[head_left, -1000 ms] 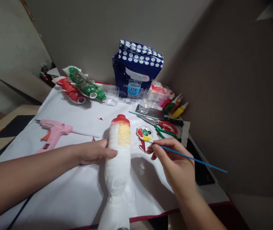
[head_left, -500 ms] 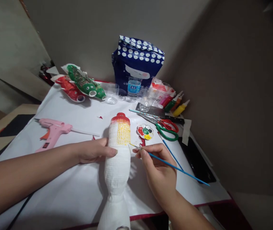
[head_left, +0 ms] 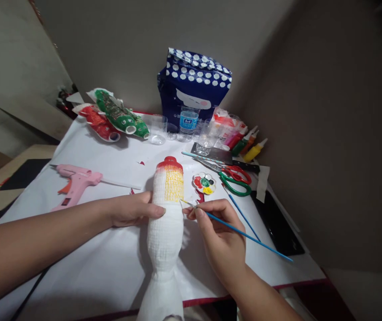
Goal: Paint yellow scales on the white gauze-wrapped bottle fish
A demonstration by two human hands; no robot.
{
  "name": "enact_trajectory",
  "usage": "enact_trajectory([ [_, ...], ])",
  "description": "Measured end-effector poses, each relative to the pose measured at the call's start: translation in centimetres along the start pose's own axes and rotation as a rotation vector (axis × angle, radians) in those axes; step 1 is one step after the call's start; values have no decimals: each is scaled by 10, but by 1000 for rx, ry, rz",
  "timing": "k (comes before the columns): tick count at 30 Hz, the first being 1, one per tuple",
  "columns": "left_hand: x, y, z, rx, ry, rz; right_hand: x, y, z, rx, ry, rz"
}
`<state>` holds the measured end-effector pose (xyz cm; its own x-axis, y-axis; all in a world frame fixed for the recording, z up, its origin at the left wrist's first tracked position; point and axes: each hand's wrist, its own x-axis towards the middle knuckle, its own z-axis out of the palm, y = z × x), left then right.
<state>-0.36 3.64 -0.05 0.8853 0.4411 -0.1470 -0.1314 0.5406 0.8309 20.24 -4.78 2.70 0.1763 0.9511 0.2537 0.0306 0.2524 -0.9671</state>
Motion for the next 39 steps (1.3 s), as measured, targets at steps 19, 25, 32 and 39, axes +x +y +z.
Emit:
enact_trajectory([
  [19,0,1,1,-25,-18,12,0,-1,-2,-77,-26,12],
  [25,0,3,2,-16,-29,2,-1,0,-2,-75,-36,21],
  [32,-2,6,7,-13,-9,-2,-1,2,-4,-67,-35,-9],
  [39,-1,4,3,-7,9,-3,-1,3,-4,-61,-10,-29],
])
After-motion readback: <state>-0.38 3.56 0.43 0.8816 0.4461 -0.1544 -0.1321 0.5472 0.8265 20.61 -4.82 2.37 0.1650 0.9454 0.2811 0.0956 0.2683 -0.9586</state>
